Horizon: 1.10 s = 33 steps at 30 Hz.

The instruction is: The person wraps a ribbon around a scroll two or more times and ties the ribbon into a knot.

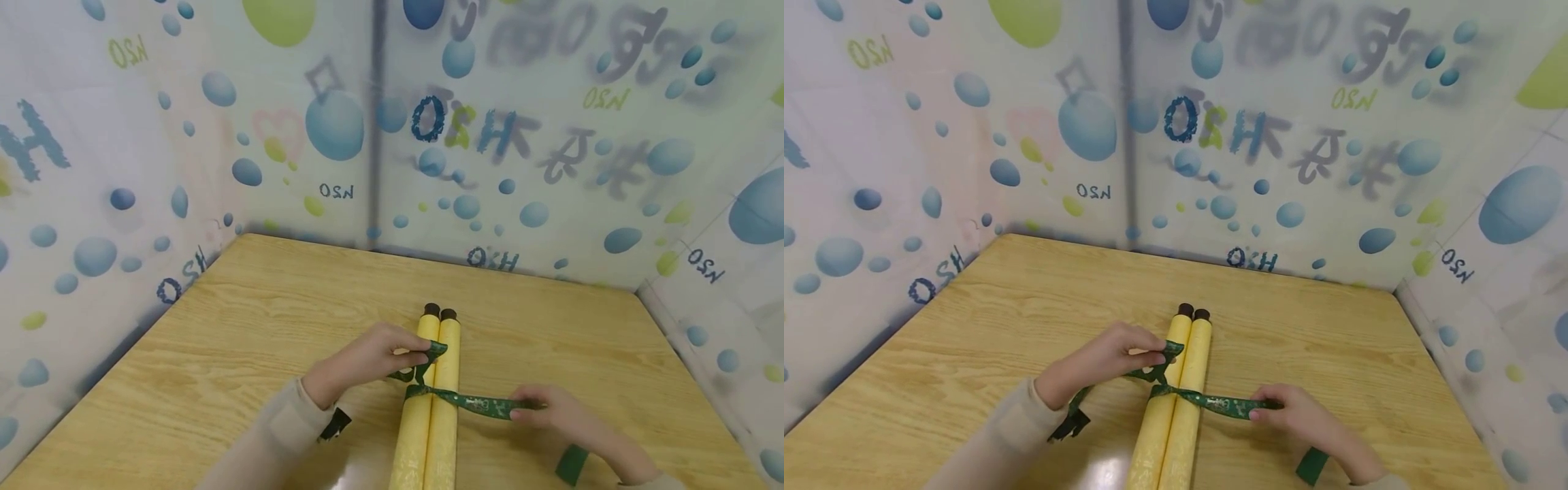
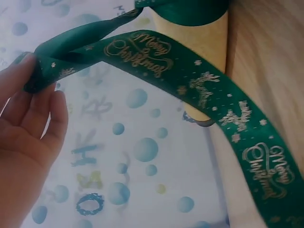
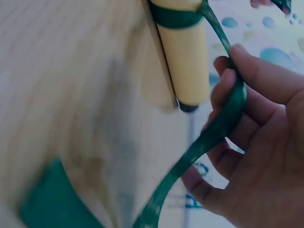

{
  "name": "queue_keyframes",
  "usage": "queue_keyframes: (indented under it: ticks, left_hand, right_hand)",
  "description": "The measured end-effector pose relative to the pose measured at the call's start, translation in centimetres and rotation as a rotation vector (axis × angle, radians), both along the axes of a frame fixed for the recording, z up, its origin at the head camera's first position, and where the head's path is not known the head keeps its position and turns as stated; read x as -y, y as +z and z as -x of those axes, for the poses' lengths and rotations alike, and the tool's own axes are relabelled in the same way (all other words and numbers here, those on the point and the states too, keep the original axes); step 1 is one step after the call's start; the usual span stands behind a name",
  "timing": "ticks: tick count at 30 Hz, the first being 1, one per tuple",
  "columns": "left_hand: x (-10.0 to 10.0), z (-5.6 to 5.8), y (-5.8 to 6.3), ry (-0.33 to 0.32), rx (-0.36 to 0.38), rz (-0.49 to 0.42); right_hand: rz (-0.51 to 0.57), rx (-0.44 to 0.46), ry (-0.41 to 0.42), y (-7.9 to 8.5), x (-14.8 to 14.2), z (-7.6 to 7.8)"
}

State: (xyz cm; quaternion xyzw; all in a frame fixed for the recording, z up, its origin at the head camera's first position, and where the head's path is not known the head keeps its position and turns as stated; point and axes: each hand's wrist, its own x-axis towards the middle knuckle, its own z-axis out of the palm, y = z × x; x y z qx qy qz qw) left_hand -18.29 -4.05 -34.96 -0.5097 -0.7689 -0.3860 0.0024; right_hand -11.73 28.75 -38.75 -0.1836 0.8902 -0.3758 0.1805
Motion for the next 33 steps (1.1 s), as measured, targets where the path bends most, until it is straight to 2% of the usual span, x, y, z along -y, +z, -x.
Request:
queue_keyframes:
  ticks: [4, 7, 9, 16, 19, 23, 26, 33]
  left_hand:
    - [0.0, 0.1, -0.5, 0.005, 0.037, -0.054]
    - [0.1, 0.2, -0.6, 0.009, 0.027, -0.058]
    - [0.1, 0.2, -0.6, 0.012, 0.017, -0.05]
    - [0.1, 0.2, -0.4, 0.042, -0.014, -0.038]
    - [-0.1, 0.2, -0.4, 0.079, 0.017, -0.037]
    - [-0.1, -0.1, -0.3, 0.149, 0.115, -0.017]
    - [0.0, -0.2, -0.2, 0.177, 0.181, 0.005]
    - [0.0, 0.0, 0.0, 0.166, 0.188, 0.038]
  right_hand:
    - [-0.047, -0.02, 0.029, 0.4, -2.3, -0.3]
    - [-0.107, -0.033, 0.018, 0.6, -4.1, -0.6]
    - [-0.146, -0.03, -0.023, 0.9, -5.2, -0.7]
    - [-0.235, -0.119, -0.165, 1.8, -7.8, -0.5]
    - [-0.298, -0.092, -0.233, 2.2, -8.2, -0.3]
    - [-0.367, -0.043, -0.308, 2.6, -8.3, -0.1]
    - [-0.404, -0.034, -0.336, 2.7, -8.5, 0.0]
    - [-0.407, -0.001, -0.43, 3.4, -9.2, 0.5]
